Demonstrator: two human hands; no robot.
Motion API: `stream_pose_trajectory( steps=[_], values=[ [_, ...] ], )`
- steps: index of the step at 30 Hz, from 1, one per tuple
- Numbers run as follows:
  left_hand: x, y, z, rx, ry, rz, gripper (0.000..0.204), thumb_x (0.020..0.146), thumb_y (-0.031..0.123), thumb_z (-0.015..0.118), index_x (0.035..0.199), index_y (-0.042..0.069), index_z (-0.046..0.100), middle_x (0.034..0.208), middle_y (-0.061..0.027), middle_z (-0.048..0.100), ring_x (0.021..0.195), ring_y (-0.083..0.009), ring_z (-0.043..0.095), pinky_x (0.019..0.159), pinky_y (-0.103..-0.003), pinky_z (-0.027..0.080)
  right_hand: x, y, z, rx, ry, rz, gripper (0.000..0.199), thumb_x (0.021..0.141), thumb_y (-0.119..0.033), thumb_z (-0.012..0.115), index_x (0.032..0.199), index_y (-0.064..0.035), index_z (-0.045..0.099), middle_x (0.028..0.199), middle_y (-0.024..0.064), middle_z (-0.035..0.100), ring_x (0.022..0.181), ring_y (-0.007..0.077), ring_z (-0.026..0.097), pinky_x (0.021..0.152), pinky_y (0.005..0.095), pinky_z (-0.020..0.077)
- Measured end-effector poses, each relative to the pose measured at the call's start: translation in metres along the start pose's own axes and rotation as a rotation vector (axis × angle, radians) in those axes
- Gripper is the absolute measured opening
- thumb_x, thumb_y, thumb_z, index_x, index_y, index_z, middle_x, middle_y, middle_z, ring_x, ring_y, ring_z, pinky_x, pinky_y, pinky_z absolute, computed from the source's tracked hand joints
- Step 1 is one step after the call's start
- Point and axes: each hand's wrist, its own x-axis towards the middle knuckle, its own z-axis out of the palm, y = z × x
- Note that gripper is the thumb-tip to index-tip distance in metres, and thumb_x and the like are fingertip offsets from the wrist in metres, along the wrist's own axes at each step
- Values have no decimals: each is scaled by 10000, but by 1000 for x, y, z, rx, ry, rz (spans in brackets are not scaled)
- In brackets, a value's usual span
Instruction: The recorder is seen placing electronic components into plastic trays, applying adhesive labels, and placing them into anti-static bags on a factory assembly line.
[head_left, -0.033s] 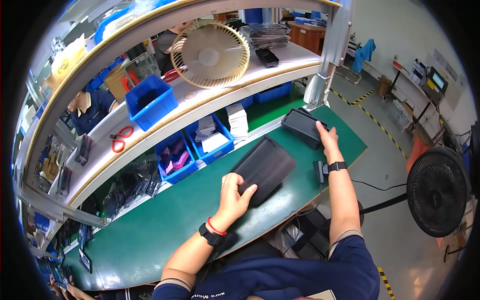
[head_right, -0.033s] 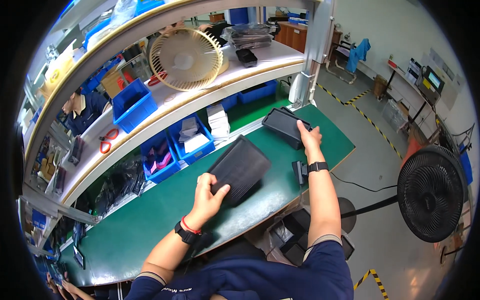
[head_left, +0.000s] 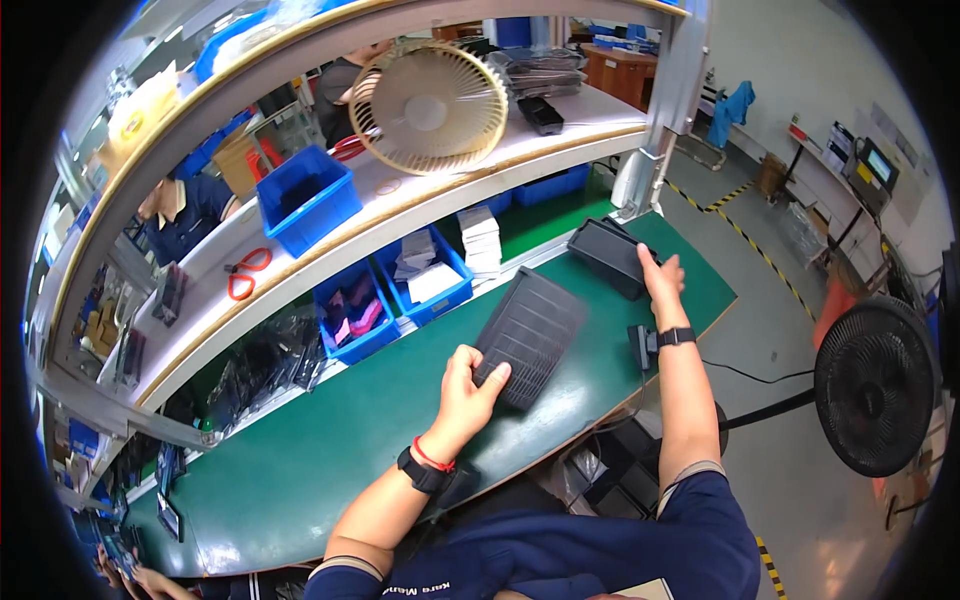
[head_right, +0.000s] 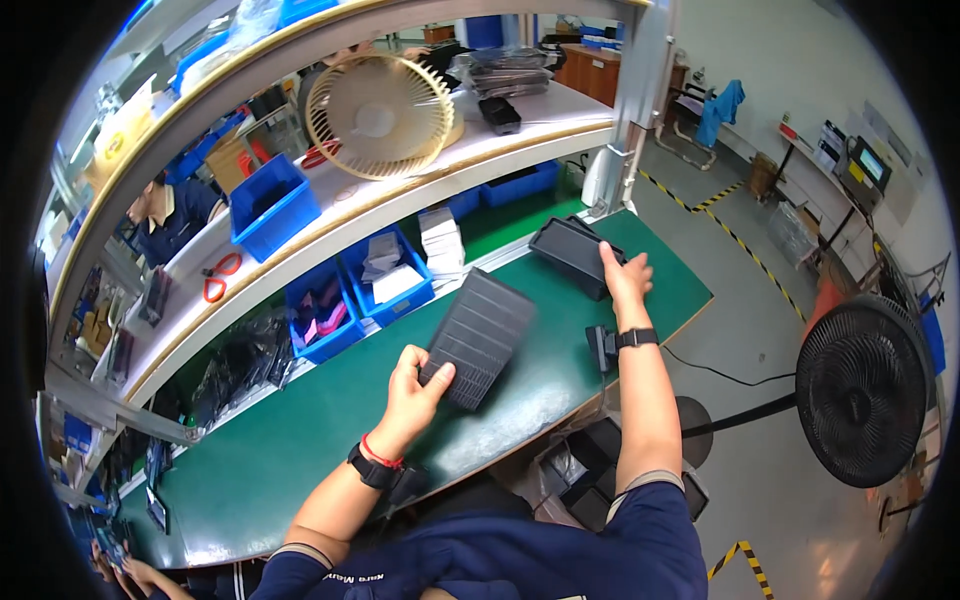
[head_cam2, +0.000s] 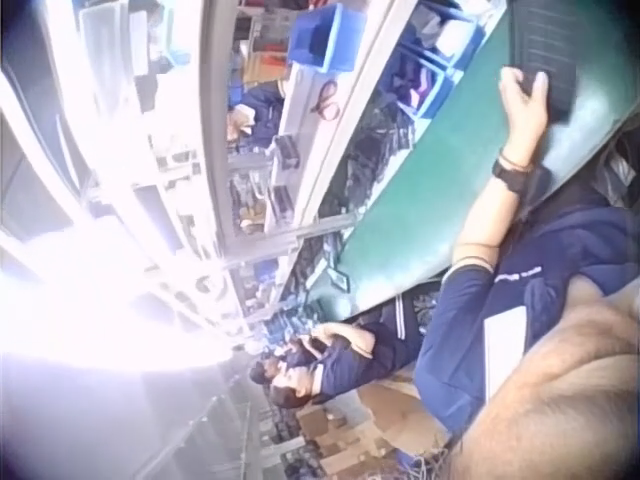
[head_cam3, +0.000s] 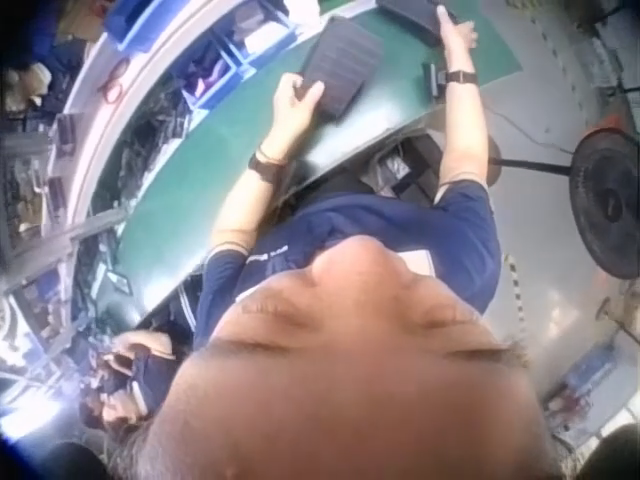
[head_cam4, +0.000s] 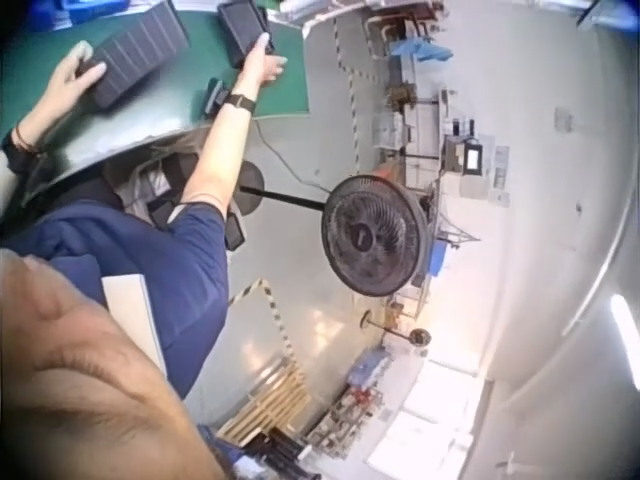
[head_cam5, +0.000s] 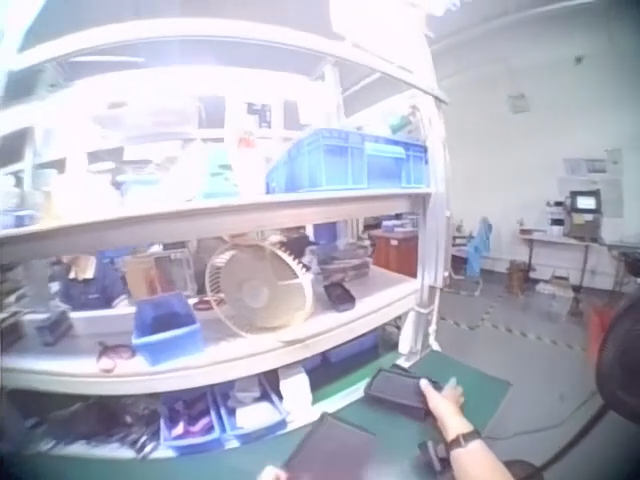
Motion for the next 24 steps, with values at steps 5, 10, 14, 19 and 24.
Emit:
stream_pose_trajectory(
  steps=[5,10,14,19,24],
  values=[
    [-7,12,0,-812,-141,-445,308,927,329,502,1123,100,439,1119,-61,562,1010,-199,557,804,-454,482,-130,-40,-42,609,-393,-343,594,783,-365,682,1191,2,455,1142,203,517,1034,302,524,868,402,439],
    [-4,-2,15,-702,-115,-512,312,922,302,509,1146,87,467,1068,-67,575,936,-179,592,710,-391,540,-216,-48,-16,275,-396,-790,329,740,-226,712,890,-20,505,828,88,513,742,212,514,625,311,429],
    [7,-9,17,-496,-118,-499,317,902,288,543,1108,50,509,945,-64,614,797,-145,624,557,-286,554,-206,-48,-7,185,-347,-774,330,690,-175,727,676,-11,441,713,139,476,652,304,487,588,390,405],
    [6,1,-8,-522,-88,-561,282,901,260,548,1079,43,523,906,-48,618,731,-138,626,546,-282,549,-120,-28,0,280,-540,-433,291,724,-178,738,628,-28,508,578,26,501,553,111,437,528,296,409],
    [-32,-2,-44,-493,-2,-487,253,885,254,580,1049,71,520,866,-35,605,709,-111,597,529,-243,513,-133,-67,-13,-46,245,-985,259,727,-194,722,704,-13,540,664,118,560,632,211,568,596,339,449]
  ],
)
